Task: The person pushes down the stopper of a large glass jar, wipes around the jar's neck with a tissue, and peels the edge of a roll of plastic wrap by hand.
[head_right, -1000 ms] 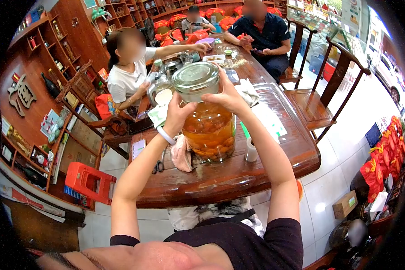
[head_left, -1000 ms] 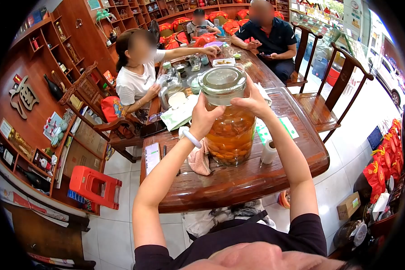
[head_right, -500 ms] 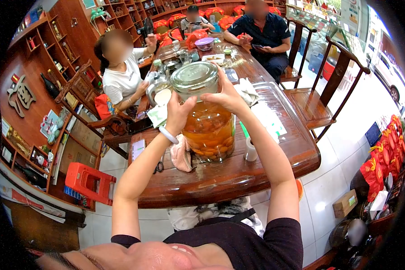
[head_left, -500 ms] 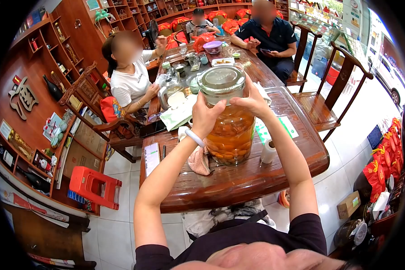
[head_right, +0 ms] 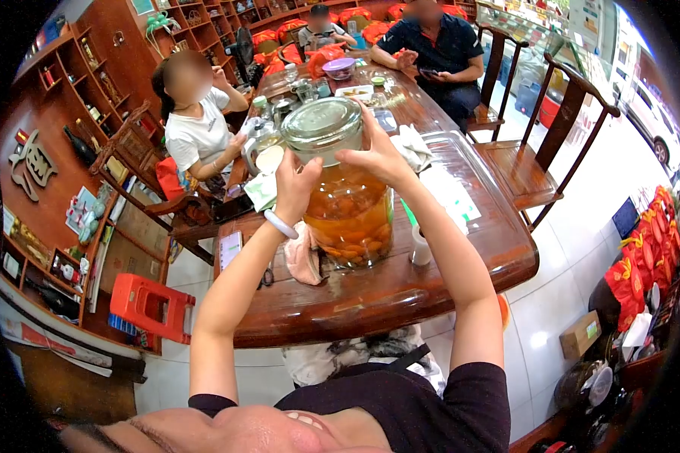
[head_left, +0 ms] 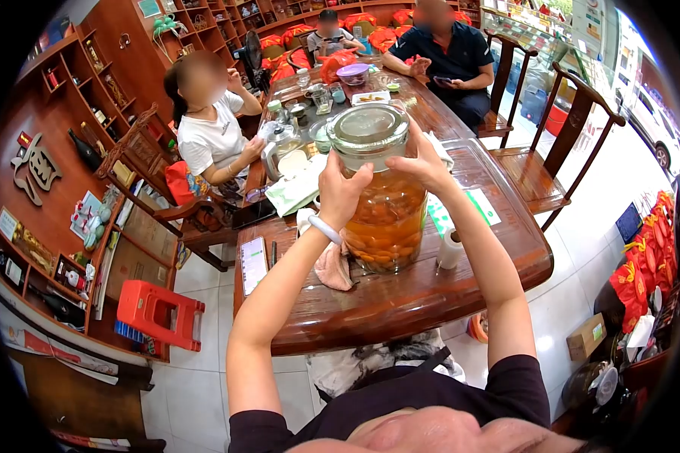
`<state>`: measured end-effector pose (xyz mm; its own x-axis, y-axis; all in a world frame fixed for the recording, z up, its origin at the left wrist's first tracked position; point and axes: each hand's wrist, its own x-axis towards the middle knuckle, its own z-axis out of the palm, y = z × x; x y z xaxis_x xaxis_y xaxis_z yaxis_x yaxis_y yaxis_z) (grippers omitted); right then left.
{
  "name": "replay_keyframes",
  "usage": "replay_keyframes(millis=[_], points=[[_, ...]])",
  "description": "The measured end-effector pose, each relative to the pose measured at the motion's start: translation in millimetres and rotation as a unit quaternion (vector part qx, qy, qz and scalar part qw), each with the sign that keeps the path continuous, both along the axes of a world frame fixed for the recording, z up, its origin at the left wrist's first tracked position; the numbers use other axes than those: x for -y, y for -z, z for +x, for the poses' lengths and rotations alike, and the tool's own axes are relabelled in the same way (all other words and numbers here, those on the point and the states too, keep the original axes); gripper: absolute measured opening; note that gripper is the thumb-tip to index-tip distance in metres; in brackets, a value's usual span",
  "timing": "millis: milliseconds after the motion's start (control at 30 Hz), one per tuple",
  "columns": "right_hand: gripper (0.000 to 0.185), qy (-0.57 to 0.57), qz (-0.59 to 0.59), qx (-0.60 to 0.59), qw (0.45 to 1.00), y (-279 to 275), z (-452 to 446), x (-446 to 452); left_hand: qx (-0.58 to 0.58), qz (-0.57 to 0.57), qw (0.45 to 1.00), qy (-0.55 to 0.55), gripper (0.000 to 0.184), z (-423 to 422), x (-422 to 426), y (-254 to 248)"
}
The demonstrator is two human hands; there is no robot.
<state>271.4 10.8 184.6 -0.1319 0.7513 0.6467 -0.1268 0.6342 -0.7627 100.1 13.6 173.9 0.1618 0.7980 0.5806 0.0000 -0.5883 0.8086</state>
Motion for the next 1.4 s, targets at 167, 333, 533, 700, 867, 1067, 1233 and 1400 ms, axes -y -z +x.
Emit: replay_keyframes(millis=[167, 333, 533, 700, 867, 1067, 1233, 1400], points=[[0.093, 0.048, 0.007, 0.016, 0.999, 4.7, -2.5, 2.9, -0.038, 0.023, 0.997, -0.065, 0.043, 3.4, 4.6, -4.3], [0.093, 0.118, 0.004, 0.031, 0.993, 1.5, -7.4, 8.5, -0.04, 0.027, 0.996, -0.077, 0.042, 4.6, 2.2, -2.1], [0.094, 0.18, 0.0, 0.067, 0.981, 1.9, -11.4, 8.8, 0.015, 0.039, 0.999, -0.005, 0.034, -1.1, -0.6, 2.3], [0.093, 0.188, -0.016, 0.069, 0.98, -4.4, -15.0, 17.2, 0.012, 0.001, 1.0, 0.015, 0.034, -5.0, -3.4, 4.0], [0.095, 0.127, -0.019, 0.05, 0.99, -5.6, -9.7, 17.3, -0.017, -0.032, 0.999, 0.01, 0.035, -8.4, -2.5, 2.9], [0.098, 0.099, -0.04, 0.04, 0.993, 3.3, -3.9, 10.7, 0.031, -0.034, 0.998, 0.031, 0.039, -0.6, 5.9, -5.5], [0.097, 0.112, -0.019, 0.039, 0.993, 11.1, -3.2, 1.9, -0.009, -0.001, 1.0, -0.019, 0.048, 2.2, 4.1, -5.7], [0.095, 0.103, -0.027, 0.027, 0.994, 5.4, -7.3, 7.4, 0.026, -0.022, 0.999, 0.038, 0.044, -4.8, -1.1, -2.6]])
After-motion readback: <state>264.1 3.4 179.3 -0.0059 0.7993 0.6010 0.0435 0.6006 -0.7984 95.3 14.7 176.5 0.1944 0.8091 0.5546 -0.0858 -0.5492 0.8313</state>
